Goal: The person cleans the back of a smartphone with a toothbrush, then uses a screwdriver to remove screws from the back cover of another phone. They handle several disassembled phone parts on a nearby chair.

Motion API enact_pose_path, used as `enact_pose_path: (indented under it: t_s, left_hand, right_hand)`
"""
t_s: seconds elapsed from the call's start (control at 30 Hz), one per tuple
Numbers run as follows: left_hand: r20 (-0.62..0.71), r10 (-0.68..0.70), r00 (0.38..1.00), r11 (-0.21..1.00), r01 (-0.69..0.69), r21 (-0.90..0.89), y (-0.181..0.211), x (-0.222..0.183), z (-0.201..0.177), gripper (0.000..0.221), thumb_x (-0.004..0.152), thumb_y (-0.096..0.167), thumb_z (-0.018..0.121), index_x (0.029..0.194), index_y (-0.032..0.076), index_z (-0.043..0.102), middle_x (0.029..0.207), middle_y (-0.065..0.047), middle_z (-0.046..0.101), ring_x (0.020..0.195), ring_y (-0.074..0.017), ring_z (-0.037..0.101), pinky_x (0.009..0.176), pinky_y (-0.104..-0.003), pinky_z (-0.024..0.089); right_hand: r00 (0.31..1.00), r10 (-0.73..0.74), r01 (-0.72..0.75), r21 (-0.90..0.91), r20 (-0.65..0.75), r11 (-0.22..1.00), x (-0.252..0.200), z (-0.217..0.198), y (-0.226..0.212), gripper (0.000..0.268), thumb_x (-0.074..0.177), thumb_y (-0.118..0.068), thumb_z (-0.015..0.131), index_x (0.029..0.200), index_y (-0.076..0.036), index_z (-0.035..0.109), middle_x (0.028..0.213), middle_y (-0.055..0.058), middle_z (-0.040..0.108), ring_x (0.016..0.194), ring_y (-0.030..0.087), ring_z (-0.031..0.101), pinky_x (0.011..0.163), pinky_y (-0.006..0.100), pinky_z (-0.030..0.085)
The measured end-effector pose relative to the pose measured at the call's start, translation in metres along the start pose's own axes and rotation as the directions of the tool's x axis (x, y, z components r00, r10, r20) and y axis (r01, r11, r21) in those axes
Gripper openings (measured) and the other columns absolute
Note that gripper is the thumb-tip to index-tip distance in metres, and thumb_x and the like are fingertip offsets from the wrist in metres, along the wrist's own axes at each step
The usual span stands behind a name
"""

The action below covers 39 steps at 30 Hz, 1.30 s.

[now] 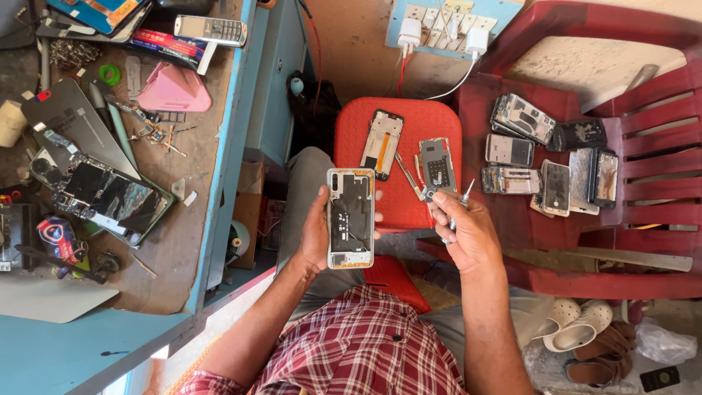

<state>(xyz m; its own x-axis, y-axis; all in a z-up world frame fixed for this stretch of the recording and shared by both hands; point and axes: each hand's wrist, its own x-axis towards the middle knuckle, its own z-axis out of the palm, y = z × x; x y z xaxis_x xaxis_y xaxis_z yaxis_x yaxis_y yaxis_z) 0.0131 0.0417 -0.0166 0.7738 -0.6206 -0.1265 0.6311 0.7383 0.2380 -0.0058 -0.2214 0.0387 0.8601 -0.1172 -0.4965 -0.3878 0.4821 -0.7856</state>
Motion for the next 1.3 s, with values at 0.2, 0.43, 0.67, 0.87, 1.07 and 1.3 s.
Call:
enact_pose_path:
  t_s: [0.2, 0.43, 0.67, 0.87, 1.07, 1.3]
  left_hand:
    - [-0.018, 0.012, 1.0, 0.999, -0.012, 0.03, -0.001, 0.001, -0.005, 0.082, 0.108, 0.063, 0.026, 0.16, 0.0, 0.035, 0.148, -0.026, 0.055, 0.094, -0.0372, 0.075, 0.074, -0.045, 0.067]
    - [-0.006, 0.015, 1.0, 1.0, -0.015, 0.022, -0.003, 0.002, -0.008, 0.08, 0.108, 0.061, 0.024, 0.16, 0.001, 0.034, 0.146, -0.027, 0.055, 0.094, -0.0363, 0.075, 0.073, -0.044, 0.068]
    - [-0.032, 0.021, 0.999, 0.999, -0.02, 0.039, -0.003, 0.003, -0.009, 0.08, 0.108, 0.061, 0.025, 0.16, 0.001, 0.034, 0.148, -0.028, 0.054, 0.096, -0.037, 0.075, 0.074, -0.044, 0.067]
    - [-0.03, 0.011, 0.999, 1.0, -0.011, 0.013, -0.002, 0.004, -0.01, 0.08, 0.108, 0.062, 0.025, 0.16, 0.001, 0.034, 0.149, -0.027, 0.054, 0.096, -0.0373, 0.075, 0.076, -0.045, 0.067]
    - [-0.022, 0.023, 0.999, 1.0, -0.023, 0.02, -0.002, 0.003, -0.01, 0.08, 0.108, 0.062, 0.026, 0.16, 0.001, 0.035, 0.147, -0.028, 0.055, 0.095, -0.0369, 0.075, 0.074, -0.045, 0.067]
    - [-0.056, 0.006, 0.998, 0.999, -0.004, 0.041, 0.002, -0.002, -0.005, 0.081, 0.109, 0.062, 0.026, 0.16, 0.0, 0.037, 0.147, -0.027, 0.056, 0.092, -0.0368, 0.075, 0.073, -0.044, 0.067]
  right_hand:
    - [1.0, -0.015, 0.014, -0.028, -0.019, 1.0, -0.001, 0.002, -0.001, 0.016, 0.09, -0.008, 0.075, 0.101, 0.004, 0.073, 0.085, 0.007, 0.067, 0.065, 0.006, 0.054, 0.044, 0.018, 0.034]
    - [0.999, -0.014, 0.012, -0.05, -0.041, 0.999, -0.002, 0.004, 0.0, 0.017, 0.089, -0.008, 0.075, 0.1, 0.005, 0.073, 0.085, 0.007, 0.067, 0.065, 0.006, 0.055, 0.044, 0.018, 0.034]
    - [0.999, -0.012, 0.009, -0.057, -0.042, 0.998, 0.0, 0.003, 0.002, 0.017, 0.09, -0.009, 0.075, 0.1, 0.004, 0.072, 0.086, 0.008, 0.068, 0.065, 0.006, 0.055, 0.043, 0.018, 0.034]
    - [0.998, 0.018, -0.022, -0.056, -0.065, 0.998, 0.006, -0.003, 0.008, 0.013, 0.09, -0.009, 0.075, 0.096, 0.002, 0.071, 0.083, 0.007, 0.069, 0.064, 0.006, 0.055, 0.043, 0.019, 0.033]
    - [0.983, -0.127, 0.073, -0.356, -0.133, 0.932, 0.033, -0.024, 0.046, 0.011, 0.089, -0.012, 0.078, 0.096, -0.004, 0.076, 0.081, 0.003, 0.068, 0.062, 0.005, 0.052, 0.048, 0.021, 0.035]
    - [0.819, -0.538, 0.219, -0.975, 0.201, -0.031, 0.093, -0.03, 0.134, 0.011, 0.082, -0.019, 0.075, 0.086, -0.009, 0.078, 0.093, 0.014, 0.072, 0.077, 0.037, 0.069, 0.071, 0.047, 0.055]
